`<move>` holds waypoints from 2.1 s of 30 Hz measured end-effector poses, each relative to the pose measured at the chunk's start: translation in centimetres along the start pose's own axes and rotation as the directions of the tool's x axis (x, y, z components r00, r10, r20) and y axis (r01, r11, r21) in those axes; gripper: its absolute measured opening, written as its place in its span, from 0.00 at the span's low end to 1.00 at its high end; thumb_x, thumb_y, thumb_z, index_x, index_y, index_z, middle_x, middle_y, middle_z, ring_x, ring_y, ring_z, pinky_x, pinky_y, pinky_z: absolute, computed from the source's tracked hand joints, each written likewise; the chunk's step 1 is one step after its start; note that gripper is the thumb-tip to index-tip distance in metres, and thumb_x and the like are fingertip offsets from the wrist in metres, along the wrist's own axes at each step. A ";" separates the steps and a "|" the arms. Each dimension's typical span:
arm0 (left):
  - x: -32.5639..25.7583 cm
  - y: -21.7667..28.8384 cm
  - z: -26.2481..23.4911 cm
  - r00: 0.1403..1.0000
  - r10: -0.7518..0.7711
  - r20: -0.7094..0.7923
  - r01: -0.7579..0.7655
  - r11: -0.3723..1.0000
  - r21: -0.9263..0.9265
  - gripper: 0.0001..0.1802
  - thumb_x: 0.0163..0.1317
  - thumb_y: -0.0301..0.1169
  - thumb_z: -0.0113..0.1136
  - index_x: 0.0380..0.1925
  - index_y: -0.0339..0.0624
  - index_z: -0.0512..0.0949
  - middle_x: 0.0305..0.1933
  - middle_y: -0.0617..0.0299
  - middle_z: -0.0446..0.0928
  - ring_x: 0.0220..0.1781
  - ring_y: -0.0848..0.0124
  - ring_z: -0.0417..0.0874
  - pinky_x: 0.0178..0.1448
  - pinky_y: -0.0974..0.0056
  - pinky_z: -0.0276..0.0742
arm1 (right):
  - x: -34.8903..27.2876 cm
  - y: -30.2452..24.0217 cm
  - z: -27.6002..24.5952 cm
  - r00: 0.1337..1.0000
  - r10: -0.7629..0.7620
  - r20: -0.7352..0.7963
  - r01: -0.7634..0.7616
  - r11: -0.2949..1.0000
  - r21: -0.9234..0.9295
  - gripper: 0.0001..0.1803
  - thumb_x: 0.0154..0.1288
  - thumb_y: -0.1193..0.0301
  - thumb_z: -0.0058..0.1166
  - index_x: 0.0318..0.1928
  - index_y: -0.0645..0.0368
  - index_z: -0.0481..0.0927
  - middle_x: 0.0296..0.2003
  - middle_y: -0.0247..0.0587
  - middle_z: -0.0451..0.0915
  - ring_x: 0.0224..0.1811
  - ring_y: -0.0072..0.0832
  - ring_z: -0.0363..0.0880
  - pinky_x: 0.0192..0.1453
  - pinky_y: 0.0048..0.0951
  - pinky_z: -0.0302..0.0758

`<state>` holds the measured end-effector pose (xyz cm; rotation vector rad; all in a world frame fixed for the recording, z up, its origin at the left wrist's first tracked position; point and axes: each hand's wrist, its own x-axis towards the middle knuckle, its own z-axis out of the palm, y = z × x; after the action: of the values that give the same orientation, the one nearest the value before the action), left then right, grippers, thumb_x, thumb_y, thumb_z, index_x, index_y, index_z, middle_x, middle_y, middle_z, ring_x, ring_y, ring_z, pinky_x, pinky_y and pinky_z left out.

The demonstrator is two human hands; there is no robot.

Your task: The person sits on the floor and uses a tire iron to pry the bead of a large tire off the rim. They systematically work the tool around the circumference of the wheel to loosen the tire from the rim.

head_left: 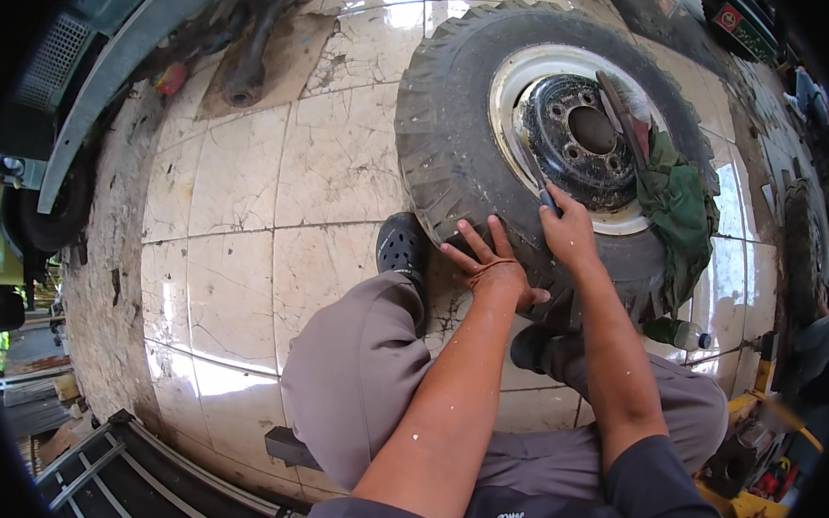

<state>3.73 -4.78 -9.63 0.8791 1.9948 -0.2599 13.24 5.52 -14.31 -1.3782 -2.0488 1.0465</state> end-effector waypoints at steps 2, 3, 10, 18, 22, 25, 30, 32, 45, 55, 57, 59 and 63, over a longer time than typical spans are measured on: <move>0.0 0.1 0.0 1.000 -0.005 -0.006 0.005 1.000 -0.006 0.91 0.40 0.71 0.76 0.75 0.44 0.11 0.78 0.29 0.07 0.77 0.19 0.14 0.79 0.28 0.46 | 0.0 0.3 -0.1 1.000 0.003 -0.024 -0.003 1.000 -0.022 0.28 0.65 0.67 0.55 0.65 0.62 0.79 0.59 0.62 0.81 0.66 0.51 0.79 0.69 0.38 0.72; 0.0 0.2 0.1 1.000 -0.007 -0.008 0.006 1.000 -0.009 0.91 0.40 0.71 0.76 0.75 0.44 0.11 0.78 0.29 0.07 0.77 0.19 0.14 0.79 0.28 0.45 | 0.1 0.5 -0.4 1.000 -0.025 -0.005 0.025 1.000 0.008 0.28 0.65 0.67 0.55 0.65 0.62 0.79 0.59 0.62 0.81 0.65 0.51 0.79 0.69 0.38 0.72; 0.2 -0.1 0.6 0.999 0.029 -0.044 -0.030 0.999 -0.021 0.92 0.39 0.72 0.76 0.76 0.41 0.13 0.77 0.25 0.08 0.76 0.18 0.13 0.79 0.26 0.40 | 0.4 0.1 -1.9 0.999 0.030 0.009 -0.030 0.999 -0.040 0.27 0.65 0.67 0.56 0.64 0.62 0.80 0.57 0.62 0.82 0.63 0.51 0.81 0.68 0.37 0.73; 0.8 -0.7 1.5 0.989 0.093 -0.116 -0.090 0.996 0.026 0.93 0.37 0.75 0.73 0.74 0.26 0.16 0.77 0.17 0.14 0.76 0.20 0.09 0.75 0.21 0.21 | 1.0 0.8 -2.8 0.998 0.050 0.047 -0.047 0.998 -0.049 0.27 0.64 0.66 0.59 0.63 0.65 0.80 0.58 0.62 0.82 0.64 0.49 0.81 0.68 0.36 0.73; 1.0 -0.6 1.6 0.987 0.111 -0.120 -0.104 0.992 0.067 0.93 0.38 0.76 0.72 0.73 0.23 0.16 0.77 0.17 0.15 0.76 0.21 0.08 0.74 0.20 0.20 | 1.3 1.2 -2.8 0.997 0.068 0.031 -0.068 0.998 0.005 0.27 0.64 0.66 0.60 0.62 0.66 0.81 0.58 0.62 0.82 0.64 0.47 0.81 0.68 0.36 0.74; 1.3 -0.6 1.6 0.988 0.118 -0.098 -0.109 0.990 0.093 0.93 0.38 0.76 0.72 0.73 0.22 0.16 0.77 0.18 0.15 0.76 0.21 0.08 0.74 0.20 0.20 | 1.1 1.6 -2.9 0.996 0.082 0.038 -0.083 0.996 0.025 0.27 0.64 0.66 0.60 0.61 0.67 0.81 0.56 0.61 0.84 0.62 0.47 0.83 0.67 0.36 0.75; 1.2 -0.5 1.6 0.989 0.117 -0.091 -0.108 0.989 0.102 0.93 0.39 0.76 0.72 0.72 0.21 0.17 0.79 0.21 0.16 0.76 0.22 0.08 0.74 0.19 0.20 | 1.5 1.5 -3.2 0.980 0.168 0.103 -0.185 0.964 0.192 0.27 0.64 0.66 0.62 0.61 0.67 0.82 0.50 0.55 0.88 0.53 0.37 0.87 0.60 0.32 0.77; 1.4 -0.7 1.6 0.987 0.133 -0.095 -0.123 0.986 0.109 0.92 0.40 0.76 0.71 0.72 0.20 0.17 0.79 0.21 0.16 0.76 0.23 0.08 0.74 0.19 0.20 | 1.7 1.8 -3.2 0.989 0.142 0.040 -0.144 0.987 0.072 0.26 0.64 0.66 0.62 0.61 0.67 0.82 0.48 0.53 0.88 0.50 0.32 0.87 0.58 0.30 0.77; 0.9 -1.0 1.5 0.988 0.103 -0.111 -0.092 0.991 0.097 0.93 0.38 0.77 0.71 0.73 0.21 0.17 0.77 0.16 0.17 0.77 0.22 0.10 0.76 0.22 0.22 | 1.0 1.3 -3.2 0.935 0.297 0.196 -0.342 0.900 0.269 0.27 0.63 0.67 0.63 0.61 0.67 0.82 0.47 0.53 0.88 0.46 0.32 0.86 0.55 0.31 0.78; 1.8 -0.9 2.0 0.983 0.148 -0.108 -0.134 0.983 0.125 0.93 0.38 0.79 0.69 0.73 0.19 0.19 0.81 0.27 0.19 0.78 0.24 0.11 0.74 0.18 0.21 | 1.4 2.2 -5.1 0.964 0.230 0.135 -0.253 0.948 0.195 0.27 0.63 0.69 0.63 0.62 0.64 0.82 0.38 0.44 0.87 0.30 0.25 0.81 0.39 0.28 0.77; 1.7 -0.5 1.9 0.982 0.159 -0.105 -0.145 0.981 0.132 0.93 0.38 0.79 0.69 0.73 0.19 0.19 0.81 0.25 0.19 0.78 0.24 0.11 0.74 0.18 0.21 | 1.8 3.3 -5.7 0.973 0.204 0.106 -0.223 0.952 0.208 0.27 0.63 0.70 0.63 0.63 0.62 0.82 0.33 0.38 0.85 0.24 0.21 0.76 0.31 0.27 0.74; 1.2 -0.7 1.6 0.988 0.106 -0.116 -0.094 0.990 0.103 0.93 0.38 0.79 0.69 0.73 0.19 0.18 0.80 0.23 0.19 0.78 0.24 0.11 0.74 0.18 0.21 | 1.1 1.3 -6.2 0.950 0.246 0.191 -0.296 0.903 0.311 0.27 0.63 0.70 0.63 0.63 0.60 0.83 0.30 0.33 0.82 0.19 0.18 0.71 0.26 0.25 0.69; 0.9 -0.6 1.6 0.987 0.103 -0.126 -0.091 0.991 0.097 0.93 0.38 0.78 0.69 0.72 0.19 0.18 0.79 0.20 0.18 0.79 0.25 0.11 0.74 0.18 0.21 | 1.8 2.0 -7.2 0.951 0.246 0.189 -0.288 0.928 0.238 0.26 0.63 0.70 0.63 0.63 0.60 0.83 0.29 0.33 0.82 0.21 0.19 0.72 0.27 0.25 0.70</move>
<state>4.07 -5.55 -11.38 1.0721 2.0669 -0.2445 18.84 10.02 -11.61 -1.5021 -1.7729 1.5281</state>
